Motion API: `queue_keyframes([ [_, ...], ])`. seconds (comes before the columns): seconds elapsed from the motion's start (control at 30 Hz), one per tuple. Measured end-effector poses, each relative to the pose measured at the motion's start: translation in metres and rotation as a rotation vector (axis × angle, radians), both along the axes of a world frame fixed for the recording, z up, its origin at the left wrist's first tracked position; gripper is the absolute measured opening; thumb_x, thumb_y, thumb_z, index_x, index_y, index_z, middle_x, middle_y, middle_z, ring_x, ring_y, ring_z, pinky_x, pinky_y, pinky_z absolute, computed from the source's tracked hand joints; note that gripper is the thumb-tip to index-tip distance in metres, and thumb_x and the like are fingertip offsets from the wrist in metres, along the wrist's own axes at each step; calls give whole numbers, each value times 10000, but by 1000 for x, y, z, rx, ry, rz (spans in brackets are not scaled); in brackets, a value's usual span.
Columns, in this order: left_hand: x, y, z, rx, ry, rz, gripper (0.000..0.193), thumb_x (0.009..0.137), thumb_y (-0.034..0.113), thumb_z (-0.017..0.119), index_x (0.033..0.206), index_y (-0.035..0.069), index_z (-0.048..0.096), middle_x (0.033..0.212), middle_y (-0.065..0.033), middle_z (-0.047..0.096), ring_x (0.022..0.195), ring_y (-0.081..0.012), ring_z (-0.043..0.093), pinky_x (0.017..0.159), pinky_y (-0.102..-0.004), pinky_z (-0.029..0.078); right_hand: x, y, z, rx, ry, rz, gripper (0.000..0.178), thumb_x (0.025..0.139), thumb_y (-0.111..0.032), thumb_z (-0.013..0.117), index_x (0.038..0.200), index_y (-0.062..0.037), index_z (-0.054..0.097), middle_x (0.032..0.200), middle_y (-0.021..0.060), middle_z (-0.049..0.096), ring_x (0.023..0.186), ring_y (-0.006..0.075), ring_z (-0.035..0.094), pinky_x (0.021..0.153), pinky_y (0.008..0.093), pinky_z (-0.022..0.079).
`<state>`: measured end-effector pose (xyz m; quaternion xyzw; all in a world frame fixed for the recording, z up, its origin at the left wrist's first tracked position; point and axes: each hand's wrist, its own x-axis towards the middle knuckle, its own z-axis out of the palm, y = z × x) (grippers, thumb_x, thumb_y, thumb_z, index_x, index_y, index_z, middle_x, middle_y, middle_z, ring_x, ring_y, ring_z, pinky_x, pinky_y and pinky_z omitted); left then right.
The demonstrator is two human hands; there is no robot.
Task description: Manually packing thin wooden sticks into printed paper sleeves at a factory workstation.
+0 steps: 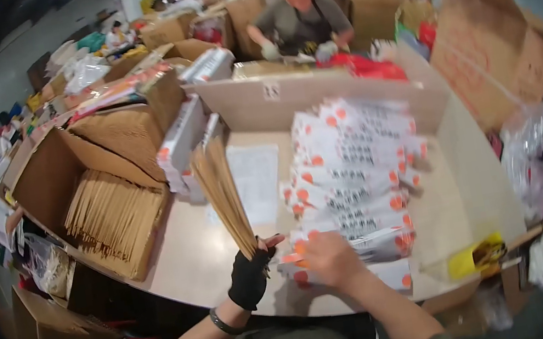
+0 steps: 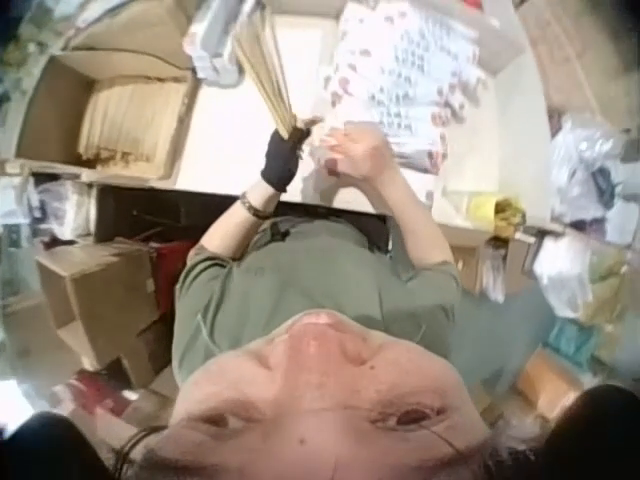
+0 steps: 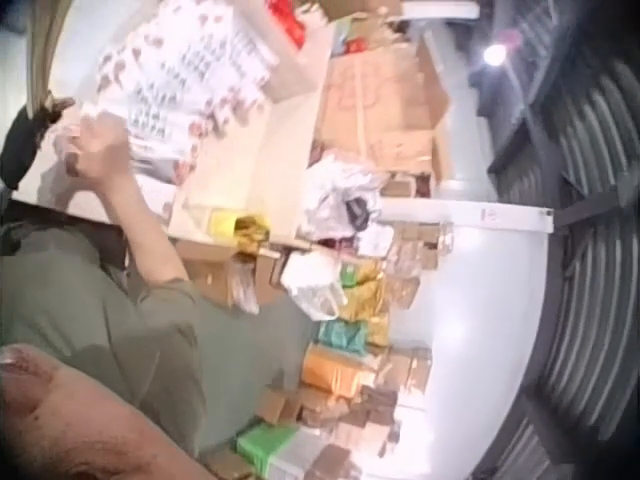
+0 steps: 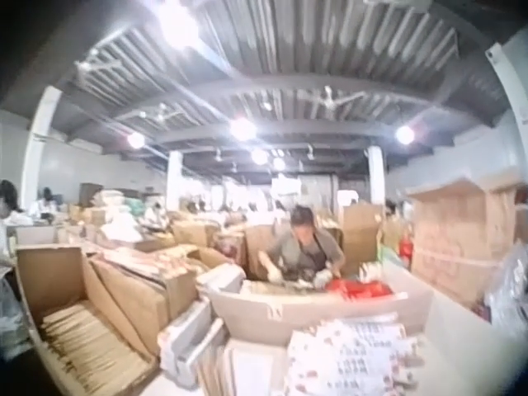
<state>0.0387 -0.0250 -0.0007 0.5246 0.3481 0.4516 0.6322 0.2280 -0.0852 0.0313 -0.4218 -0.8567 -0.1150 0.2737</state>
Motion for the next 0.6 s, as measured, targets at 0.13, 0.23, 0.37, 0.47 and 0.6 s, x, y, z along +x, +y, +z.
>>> queue_keyframes([
  [0.13, -5, 7, -37, 300, 247, 389, 185, 828, 194, 691, 922, 41, 646, 849, -110, 674, 852, -241, 660, 736, -376, 507, -23, 22, 30, 0, 223, -101, 383, 726, -215, 756, 1008, 9, 626, 985, 160, 628, 904, 298, 624, 775, 358, 504],
  [0.23, 1, -7, -55, 392, 180, 386, 253, 772, 163, 686, 998, 55, 649, 887, -151, 673, 857, -317, 652, 737, -378, 507, -105, 33, -22, -443, 1137, 9, 319, 804, -196, 752, 1034, -2, 645, 883, 123, 638, 820, 205, 627, 733, 314, 505],
  [0.37, -43, -11, -57, 491, 499, 97, 298, 782, 215, 680, 1056, 105, 646, 927, -147, 675, 917, -319, 648, 770, -394, 509, -123, 30, -46, 6, 344, -233, 265, 832, -119, 693, 1074, -24, 641, 831, 78, 618, 729, 180, 590, 726, 316, 505],
  [0.47, -53, -22, -85, 314, 870, -130, 403, 838, 297, 648, 1198, 131, 578, 1015, -164, 663, 989, -334, 639, 812, -431, 512, -127, 38, -82, -959, 1694, -118, 307, 863, -189, 715, 1097, -6, 636, 805, 16, 619, 674, 117, 579, 598, 249, 473],
  [0.6, -54, -8, -94, -26, 513, 115, 274, 873, 315, 630, 1013, 83, 583, 927, -177, 672, 862, -345, 664, 715, -442, 519, -80, 16, -16, -363, 727, -263, 690, 811, -264, 752, 1339, 25, 414, 1160, 186, 568, 1071, 313, 569, 887, 386, 468],
])
